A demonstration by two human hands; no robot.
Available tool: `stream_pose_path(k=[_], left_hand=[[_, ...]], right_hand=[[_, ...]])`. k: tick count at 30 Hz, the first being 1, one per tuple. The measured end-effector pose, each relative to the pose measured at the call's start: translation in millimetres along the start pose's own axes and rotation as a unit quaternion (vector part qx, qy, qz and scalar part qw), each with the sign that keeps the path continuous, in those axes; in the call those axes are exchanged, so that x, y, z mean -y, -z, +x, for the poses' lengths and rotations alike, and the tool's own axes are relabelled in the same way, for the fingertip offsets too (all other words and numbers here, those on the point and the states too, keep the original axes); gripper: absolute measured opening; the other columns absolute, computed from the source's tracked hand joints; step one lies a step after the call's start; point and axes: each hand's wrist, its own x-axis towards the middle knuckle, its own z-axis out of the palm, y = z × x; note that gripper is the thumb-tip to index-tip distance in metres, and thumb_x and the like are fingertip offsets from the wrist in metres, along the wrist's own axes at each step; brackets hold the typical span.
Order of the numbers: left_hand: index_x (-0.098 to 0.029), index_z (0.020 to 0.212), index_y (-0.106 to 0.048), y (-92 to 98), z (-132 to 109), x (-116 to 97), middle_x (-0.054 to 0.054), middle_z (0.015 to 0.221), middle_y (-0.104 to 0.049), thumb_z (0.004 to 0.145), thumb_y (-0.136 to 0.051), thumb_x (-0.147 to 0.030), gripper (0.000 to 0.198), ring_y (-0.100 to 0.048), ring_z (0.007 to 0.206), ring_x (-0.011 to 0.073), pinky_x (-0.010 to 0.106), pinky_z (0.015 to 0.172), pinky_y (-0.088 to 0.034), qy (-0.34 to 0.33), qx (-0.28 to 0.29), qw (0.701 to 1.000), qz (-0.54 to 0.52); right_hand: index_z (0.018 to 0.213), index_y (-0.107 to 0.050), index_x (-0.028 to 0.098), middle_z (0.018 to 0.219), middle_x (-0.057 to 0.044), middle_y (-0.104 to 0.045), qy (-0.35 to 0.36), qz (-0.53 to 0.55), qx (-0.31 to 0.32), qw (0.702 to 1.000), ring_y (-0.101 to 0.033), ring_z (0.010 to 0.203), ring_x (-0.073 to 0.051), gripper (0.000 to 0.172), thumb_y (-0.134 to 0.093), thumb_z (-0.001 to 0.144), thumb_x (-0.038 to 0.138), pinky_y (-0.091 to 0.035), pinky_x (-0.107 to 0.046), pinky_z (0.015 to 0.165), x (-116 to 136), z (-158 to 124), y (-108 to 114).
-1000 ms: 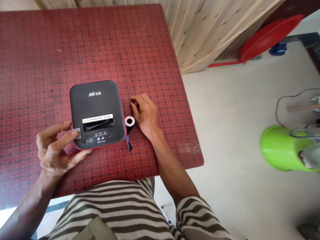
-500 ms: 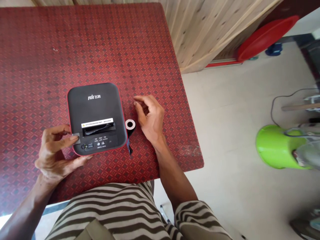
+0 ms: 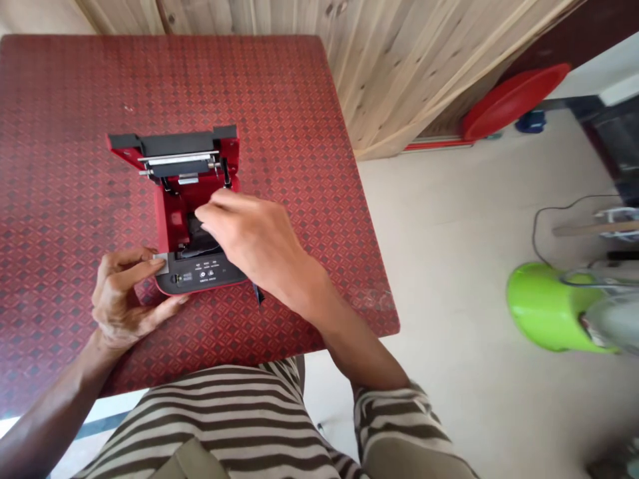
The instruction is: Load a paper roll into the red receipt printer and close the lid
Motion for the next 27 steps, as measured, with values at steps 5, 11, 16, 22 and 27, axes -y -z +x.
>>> stream_pose_path(k=[5, 11, 16, 22, 27], left_hand=[[-0.029, 0.141, -0.058, 1.3, 0, 1, 0.006, 0.111, -0.07, 0.091, -0.084, -0.046, 0.059, -0.071, 0.096, 0.0207, 0.036, 0.081, -0.064, -0.006, 0.009, 1.0, 0.014], [-0.028, 0.143, -0.056, 3.3, 1, 3, 0.007, 0.113, -0.07, 0.091, -0.085, -0.044, 0.062, -0.072, 0.098, 0.0208, 0.035, 0.081, -0.064, -0.015, 0.025, 1.0, 0.01], [-0.028, 0.143, -0.057, 3.0, 0, 3, 0.007, 0.113, -0.069, 0.091, -0.085, -0.043, 0.062, -0.071, 0.098, 0.0204, 0.034, 0.079, -0.063, -0.006, 0.031, 0.999, -0.001], [-0.03, 0.145, -0.058, -0.5, -5, 6, 0.008, 0.116, -0.068, 0.089, -0.086, -0.048, 0.064, -0.07, 0.101, 0.0213, 0.036, 0.08, -0.063, 0.017, 0.017, 0.999, -0.033], [-0.035, 0.146, -0.058, 0.9, -7, 6, 0.008, 0.117, -0.067, 0.089, -0.087, -0.04, 0.064, -0.069, 0.104, 0.024, 0.041, 0.081, -0.063, 0.044, 0.034, 0.997, -0.046]], right_hand=[[0.103, -0.082, 0.017, 0.097, -0.01, -0.081, 0.01, -0.139, 0.164, 0.977, -0.076, 0.08, -0.023, 0.015, -0.067, 0.103, 0.012, -0.052, -0.035, 0.067, 7, 43, -17], [0.095, -0.079, 0.017, 0.087, -0.008, -0.078, 0.05, -0.117, 0.166, 0.978, -0.074, 0.078, -0.023, 0.014, -0.069, 0.098, 0.008, -0.052, -0.034, 0.068, -1, 52, -22], [0.108, -0.077, 0.022, 0.104, -0.004, -0.08, 0.026, -0.008, 0.084, 0.996, -0.073, 0.088, -0.019, 0.01, -0.075, 0.098, 0.02, -0.057, -0.033, 0.077, -3, 23, 17], [0.112, -0.072, 0.024, 0.099, 0.001, -0.078, -0.125, 0.222, -0.141, 0.957, -0.061, 0.066, -0.013, 0.026, -0.086, 0.091, 0.031, -0.052, -0.031, 0.059, -54, -8, 19], [0.102, -0.067, 0.025, 0.09, 0.002, -0.074, -0.225, 0.299, -0.185, 0.909, -0.066, 0.076, -0.016, 0.036, -0.084, 0.087, 0.052, -0.055, -0.032, 0.07, -104, -16, -39]])
